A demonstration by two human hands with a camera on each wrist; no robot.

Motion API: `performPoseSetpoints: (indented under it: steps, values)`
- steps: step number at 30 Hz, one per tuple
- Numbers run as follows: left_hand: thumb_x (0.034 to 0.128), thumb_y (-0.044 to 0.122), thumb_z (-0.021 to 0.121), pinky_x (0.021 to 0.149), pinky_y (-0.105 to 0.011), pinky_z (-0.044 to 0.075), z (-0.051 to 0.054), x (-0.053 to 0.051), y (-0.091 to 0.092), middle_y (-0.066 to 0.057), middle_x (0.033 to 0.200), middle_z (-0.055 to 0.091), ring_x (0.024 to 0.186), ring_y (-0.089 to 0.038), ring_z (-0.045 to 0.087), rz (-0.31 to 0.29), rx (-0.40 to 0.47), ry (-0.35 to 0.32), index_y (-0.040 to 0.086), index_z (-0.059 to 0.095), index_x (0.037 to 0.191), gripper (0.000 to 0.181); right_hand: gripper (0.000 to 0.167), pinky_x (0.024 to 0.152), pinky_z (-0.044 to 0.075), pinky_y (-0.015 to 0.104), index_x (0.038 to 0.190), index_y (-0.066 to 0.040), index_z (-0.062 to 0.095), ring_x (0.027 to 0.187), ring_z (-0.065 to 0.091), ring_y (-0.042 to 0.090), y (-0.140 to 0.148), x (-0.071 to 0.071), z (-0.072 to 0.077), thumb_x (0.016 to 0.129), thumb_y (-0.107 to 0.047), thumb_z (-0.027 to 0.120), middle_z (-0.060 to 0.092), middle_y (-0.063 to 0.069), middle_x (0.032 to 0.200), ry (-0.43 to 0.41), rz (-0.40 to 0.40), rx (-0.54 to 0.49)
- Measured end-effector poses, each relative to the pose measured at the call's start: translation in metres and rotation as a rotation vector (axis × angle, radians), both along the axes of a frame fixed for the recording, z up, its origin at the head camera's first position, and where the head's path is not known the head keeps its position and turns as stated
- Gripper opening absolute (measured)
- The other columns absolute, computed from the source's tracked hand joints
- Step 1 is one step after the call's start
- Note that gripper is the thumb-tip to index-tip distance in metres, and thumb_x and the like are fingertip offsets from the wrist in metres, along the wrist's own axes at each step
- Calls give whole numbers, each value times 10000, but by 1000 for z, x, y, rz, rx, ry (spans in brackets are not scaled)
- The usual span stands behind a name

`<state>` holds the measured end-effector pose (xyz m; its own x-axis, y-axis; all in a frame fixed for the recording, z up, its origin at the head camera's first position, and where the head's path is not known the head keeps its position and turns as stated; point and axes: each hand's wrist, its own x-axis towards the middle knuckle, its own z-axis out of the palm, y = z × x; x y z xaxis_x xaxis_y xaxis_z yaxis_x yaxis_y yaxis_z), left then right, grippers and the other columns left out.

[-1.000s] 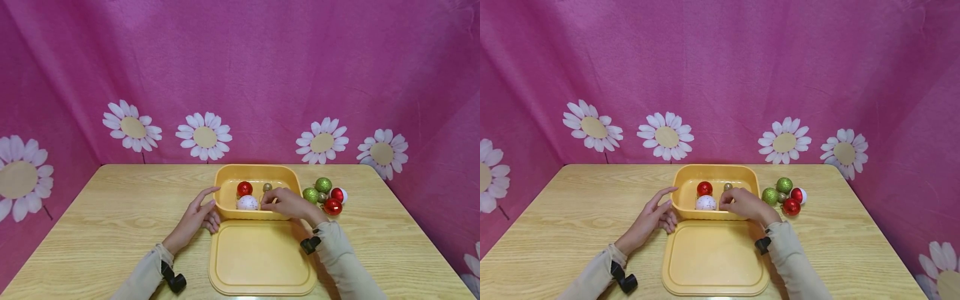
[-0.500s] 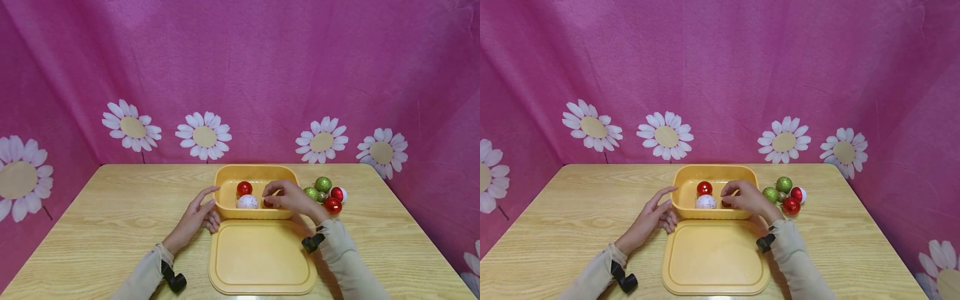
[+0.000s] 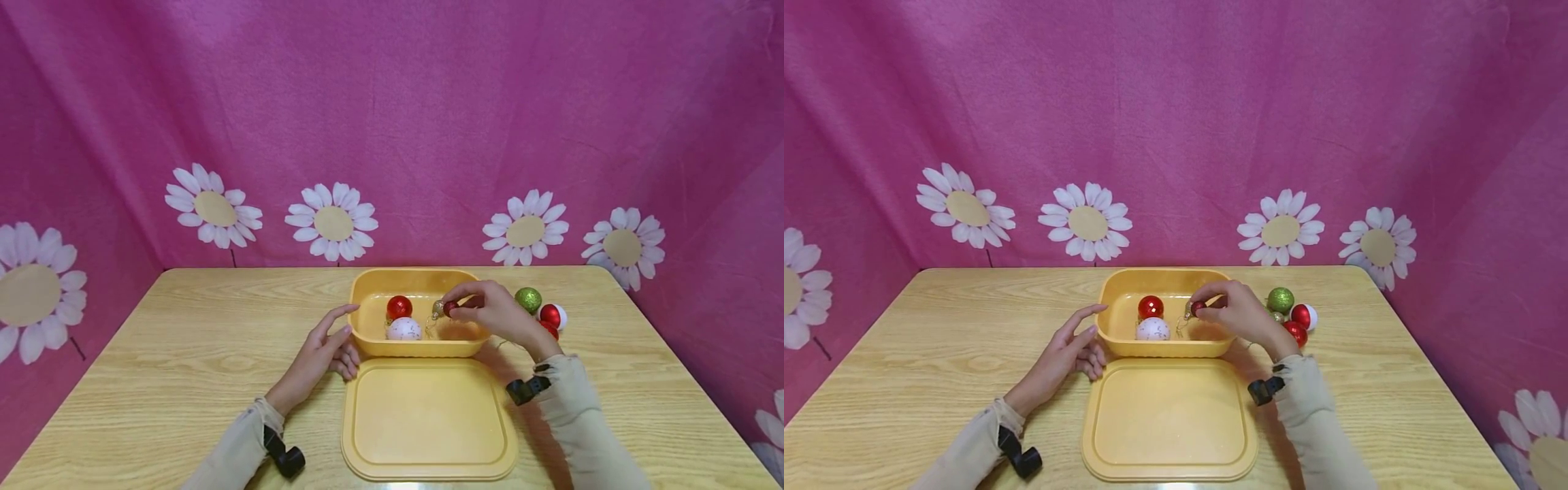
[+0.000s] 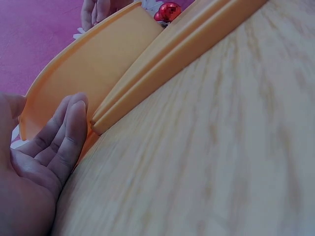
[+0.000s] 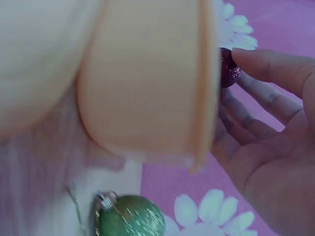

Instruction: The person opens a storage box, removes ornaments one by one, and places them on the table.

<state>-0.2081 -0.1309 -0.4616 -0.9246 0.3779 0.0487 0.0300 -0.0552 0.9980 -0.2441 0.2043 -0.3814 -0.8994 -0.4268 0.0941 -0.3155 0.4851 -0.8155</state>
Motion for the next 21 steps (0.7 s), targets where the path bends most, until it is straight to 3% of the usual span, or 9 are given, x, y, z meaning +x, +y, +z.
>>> performPoseSetpoints:
  steps: [6, 10, 15, 21]
  values:
    - [1070, 346, 457, 572, -340, 591, 3, -1, -1, -159, 786, 659, 611, -219, 650, -5, -7, -12, 295, 364, 1508, 450, 258, 819, 575, 332, 1184, -40, 688, 964, 693, 304, 17, 3, 13, 935, -107, 699, 702, 139, 1111, -4, -83, -39]
    - [1064, 365, 465, 573, -339, 591, 2, -2, -2, -159, 791, 659, 616, -221, 651, -7, 2, -26, 312, 373, 1498, 446, 243, 765, 573, 274, 1170, -24, 695, 937, 690, 361, 28, 2, 18, 936, -91, 694, 716, 145, 1079, 81, -105, -21]
    - [1065, 361, 464, 573, -339, 590, 2, -3, -1, -160, 794, 661, 616, -222, 652, -12, 11, -26, 318, 375, 1498, 444, 219, 741, 554, 238, 1139, -26, 708, 911, 688, 345, 39, 3, 22, 931, -92, 703, 728, 120, 1032, 163, -152, 38]
    - [1069, 348, 454, 574, -341, 591, 5, -2, -1, -166, 796, 660, 616, -221, 653, -9, 15, -24, 318, 376, 1500, 438, 238, 794, 537, 267, 1141, -26, 707, 934, 672, 255, 50, 6, 24, 937, -148, 708, 734, 96, 1020, 185, -204, 101]
